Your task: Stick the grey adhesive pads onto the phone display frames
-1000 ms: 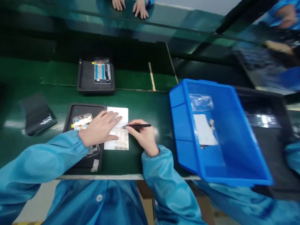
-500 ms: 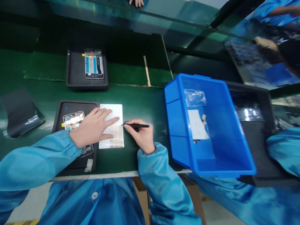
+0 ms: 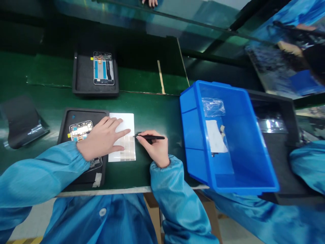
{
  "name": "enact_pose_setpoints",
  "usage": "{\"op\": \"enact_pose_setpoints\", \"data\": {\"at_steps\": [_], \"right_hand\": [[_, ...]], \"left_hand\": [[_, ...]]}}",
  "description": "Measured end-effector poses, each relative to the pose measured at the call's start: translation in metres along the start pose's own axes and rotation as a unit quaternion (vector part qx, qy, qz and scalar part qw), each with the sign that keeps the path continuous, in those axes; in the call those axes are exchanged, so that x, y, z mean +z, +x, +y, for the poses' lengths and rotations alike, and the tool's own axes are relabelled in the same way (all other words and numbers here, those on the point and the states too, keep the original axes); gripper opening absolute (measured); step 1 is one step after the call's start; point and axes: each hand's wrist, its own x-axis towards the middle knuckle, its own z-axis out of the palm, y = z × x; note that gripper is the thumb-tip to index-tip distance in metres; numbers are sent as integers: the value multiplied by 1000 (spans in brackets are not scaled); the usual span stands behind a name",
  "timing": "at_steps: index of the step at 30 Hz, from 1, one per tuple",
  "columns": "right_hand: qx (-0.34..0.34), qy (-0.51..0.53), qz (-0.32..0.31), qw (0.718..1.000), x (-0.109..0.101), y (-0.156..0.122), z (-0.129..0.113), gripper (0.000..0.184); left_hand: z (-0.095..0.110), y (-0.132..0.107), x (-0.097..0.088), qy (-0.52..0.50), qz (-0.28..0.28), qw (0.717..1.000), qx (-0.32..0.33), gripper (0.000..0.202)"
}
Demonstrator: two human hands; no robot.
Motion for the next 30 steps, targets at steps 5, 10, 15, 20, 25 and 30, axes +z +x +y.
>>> {"op": "enact_pose_setpoints", "data": {"at_steps": [5,10,15,20,25,30], "right_hand": [[-6,-8,1,1000,0,0,0,16],[0,-10,4,1000,0,-1,0,17],[-7,-15,0,1000,0,-1,0,16],[-5,-19,4,1000,0,-1,3,17],[10,1,10,1000,0,0,3,19],[3,-7,7,1000,0,0,2,18]], "left_hand": [[1,0,-1,2,-3,1000,-2,64],[0,0,-1,-3,3,1000,0,63],[0,0,0,-3,2,1000,2,62],[0,0,-1,-1,-3,1000,3,63],[0,0,-1,0,2,1000,3,62],[0,0,1,-2,5,1000,1,62]]}}
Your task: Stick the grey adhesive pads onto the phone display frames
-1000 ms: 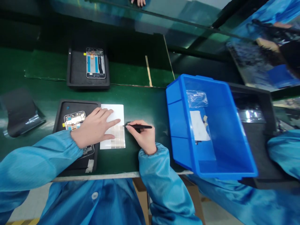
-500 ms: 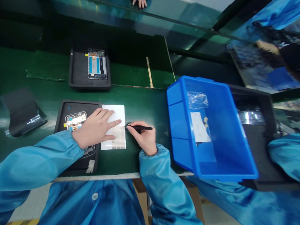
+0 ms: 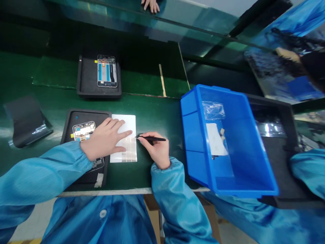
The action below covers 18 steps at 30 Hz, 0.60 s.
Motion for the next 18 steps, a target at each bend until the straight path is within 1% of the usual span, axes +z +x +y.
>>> {"op": "enact_pose_setpoints", "data": {"at_steps": [10,18], "right_hand": [[-14,-8,-4,1000,1,0,-3,17],[3,7,7,1000,1,-1,-1,18]], "left_hand": [[0,0,-1,-2,-1,1000,0,61],[0,0,0,-5,2,1000,-1,61]]}}
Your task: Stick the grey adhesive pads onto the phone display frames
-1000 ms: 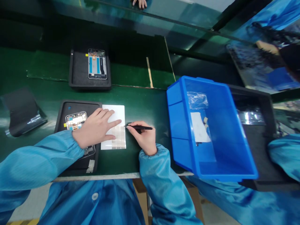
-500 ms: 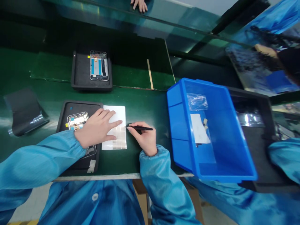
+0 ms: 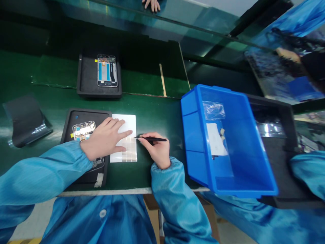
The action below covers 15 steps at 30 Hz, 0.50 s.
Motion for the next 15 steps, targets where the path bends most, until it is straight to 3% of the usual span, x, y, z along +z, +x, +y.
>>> {"op": "enact_pose_setpoints", "data": {"at_steps": [8,15], "right_hand": [[21,40,10,999,-1,1,-2,20],[25,89,30,995,0,4,-23,22]], "left_hand": [[0,-1,-1,-3,0,1000,1,60],[-1,-2,0,-33,11,999,3,69]]}}
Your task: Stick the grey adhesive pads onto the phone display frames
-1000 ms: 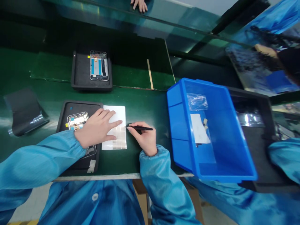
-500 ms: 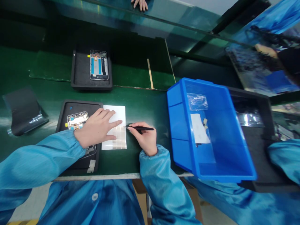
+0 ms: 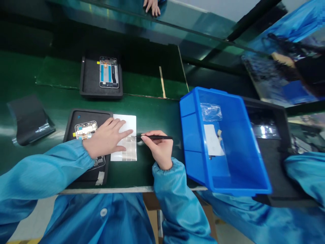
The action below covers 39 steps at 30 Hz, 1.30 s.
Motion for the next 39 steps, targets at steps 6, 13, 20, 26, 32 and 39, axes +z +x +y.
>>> {"op": "enact_pose_setpoints", "data": {"at_steps": [6,13,20,26,32,39], "right_hand": [[-17,50,-30,998,24,-4,-29,23],[-13,90,-81,993,67,-17,-52,21],[15,139,-107,984,92,-27,-48,22],[23,125,-111,986,104,-34,-52,21],[28,98,-70,992,108,-31,-47,23],[47,36,-92,994,120,-22,-54,25]], "left_hand": [[-11,-25,-35,-262,59,959,-90,43],[-26,-59,-44,-491,21,842,-222,16],[-38,-85,-44,-515,44,819,-250,17],[-41,-91,-45,-511,49,824,-241,15],[-47,-106,-45,-318,133,898,-272,24],[-33,-130,-21,56,30,972,-226,33]]}}
